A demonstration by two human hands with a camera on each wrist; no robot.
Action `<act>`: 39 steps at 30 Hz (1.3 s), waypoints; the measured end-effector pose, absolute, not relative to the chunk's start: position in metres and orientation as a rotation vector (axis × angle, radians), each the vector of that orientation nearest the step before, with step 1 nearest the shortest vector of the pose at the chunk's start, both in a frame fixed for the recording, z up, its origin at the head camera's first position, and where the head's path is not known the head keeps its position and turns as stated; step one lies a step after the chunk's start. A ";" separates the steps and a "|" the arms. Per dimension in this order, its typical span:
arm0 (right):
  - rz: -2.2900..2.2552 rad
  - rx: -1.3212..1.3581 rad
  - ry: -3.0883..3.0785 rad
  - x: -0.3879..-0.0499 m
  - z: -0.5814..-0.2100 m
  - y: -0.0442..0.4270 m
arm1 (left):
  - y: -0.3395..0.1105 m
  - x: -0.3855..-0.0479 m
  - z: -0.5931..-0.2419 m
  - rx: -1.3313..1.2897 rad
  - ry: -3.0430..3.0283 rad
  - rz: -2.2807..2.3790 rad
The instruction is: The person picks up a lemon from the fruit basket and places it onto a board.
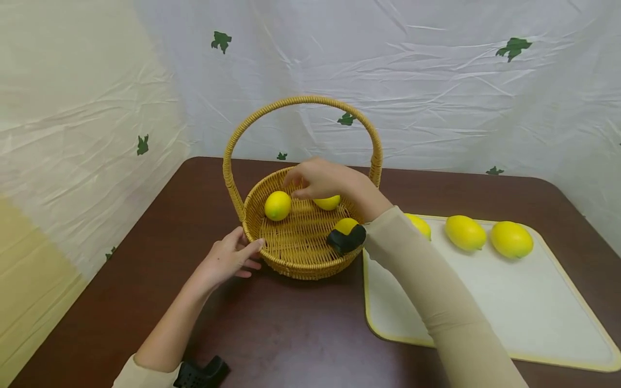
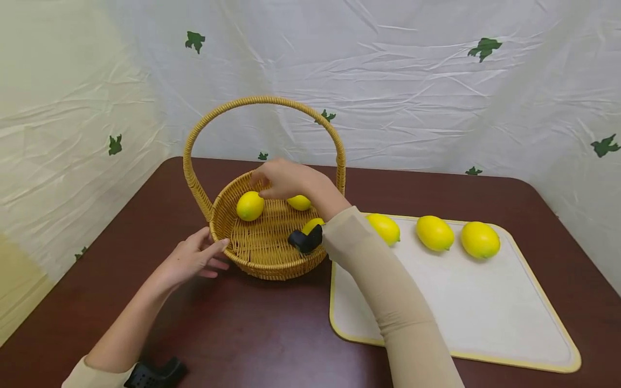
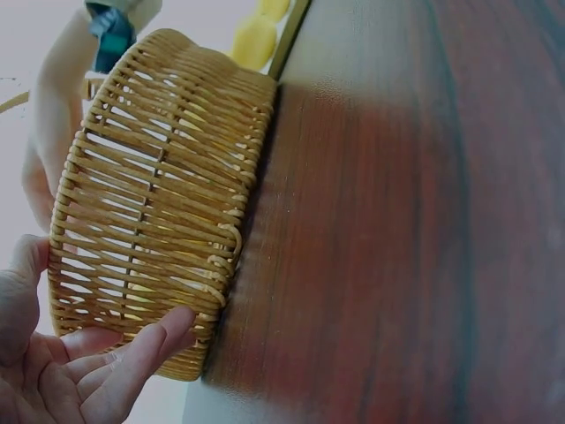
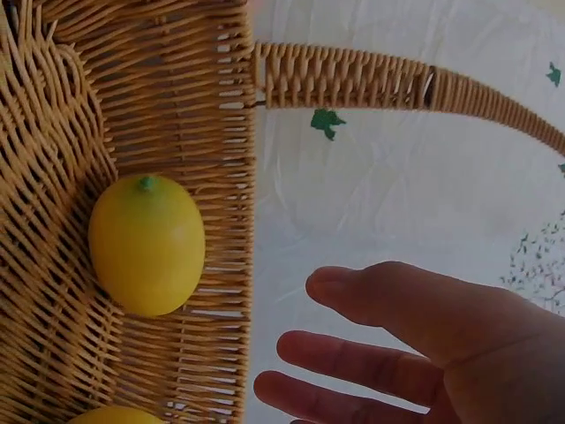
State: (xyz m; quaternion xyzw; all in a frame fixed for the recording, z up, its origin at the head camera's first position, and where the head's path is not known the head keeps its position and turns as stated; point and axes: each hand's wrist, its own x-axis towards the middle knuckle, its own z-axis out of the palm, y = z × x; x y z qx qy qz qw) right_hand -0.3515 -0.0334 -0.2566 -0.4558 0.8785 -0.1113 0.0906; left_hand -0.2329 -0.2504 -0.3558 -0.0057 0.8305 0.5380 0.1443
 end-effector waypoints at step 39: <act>0.280 -0.669 2.696 -0.363 -0.309 -0.034 | -0.252 -0.230 -0.356 0.001 2.416 1.542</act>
